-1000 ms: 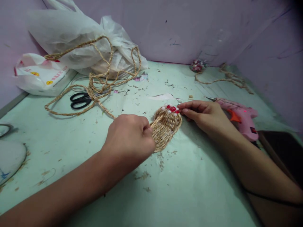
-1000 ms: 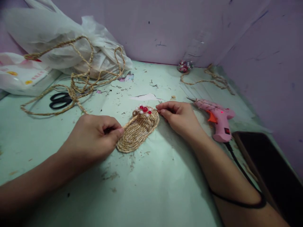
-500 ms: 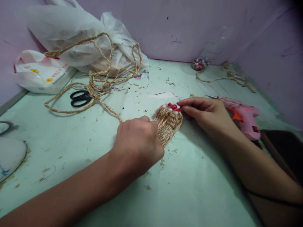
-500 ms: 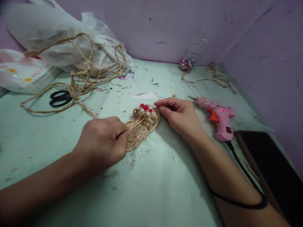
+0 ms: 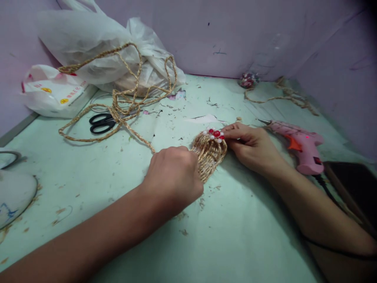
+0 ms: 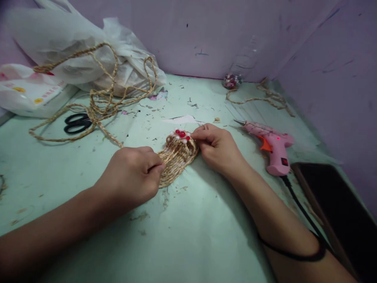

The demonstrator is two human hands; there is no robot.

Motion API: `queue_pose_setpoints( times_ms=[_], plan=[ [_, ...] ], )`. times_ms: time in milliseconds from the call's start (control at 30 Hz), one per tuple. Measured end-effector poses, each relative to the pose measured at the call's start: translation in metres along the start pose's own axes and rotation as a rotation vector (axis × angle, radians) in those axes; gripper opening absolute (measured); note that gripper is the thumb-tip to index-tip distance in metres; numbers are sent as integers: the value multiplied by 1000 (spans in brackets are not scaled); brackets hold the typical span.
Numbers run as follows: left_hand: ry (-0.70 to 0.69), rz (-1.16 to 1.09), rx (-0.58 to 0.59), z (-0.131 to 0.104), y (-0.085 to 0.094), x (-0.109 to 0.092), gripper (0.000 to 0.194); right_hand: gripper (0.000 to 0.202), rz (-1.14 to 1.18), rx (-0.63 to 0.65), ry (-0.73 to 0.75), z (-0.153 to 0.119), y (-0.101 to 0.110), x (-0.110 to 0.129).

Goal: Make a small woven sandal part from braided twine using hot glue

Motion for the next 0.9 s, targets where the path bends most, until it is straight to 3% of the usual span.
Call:
queue_pose_setpoints(
  times_ms=[233,433,567,900],
  plan=[
    [17,-281,33,4,3,15,17,28,-84,38,3,0,-4,0],
    [257,-465,104,6,-6,39,12,35,-173,55,-16,0,-6,0],
    [296,-534,130,7,-8,43,13,31,-198,61,-22,1,-6,0],
    [175,-252,111,1,0,31,19,30,-208,83,-16,1,-7,2]
  ],
)
Point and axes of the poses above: each hand's wrist, its own z-axis towards the middle knuckle, its own y-axis out of the back of the hand, x = y × z, the point moved 10 cm from there along z, towards the middle knuckle, and after that the axes turned 2 degrees about -y, right-handed, at the moved point
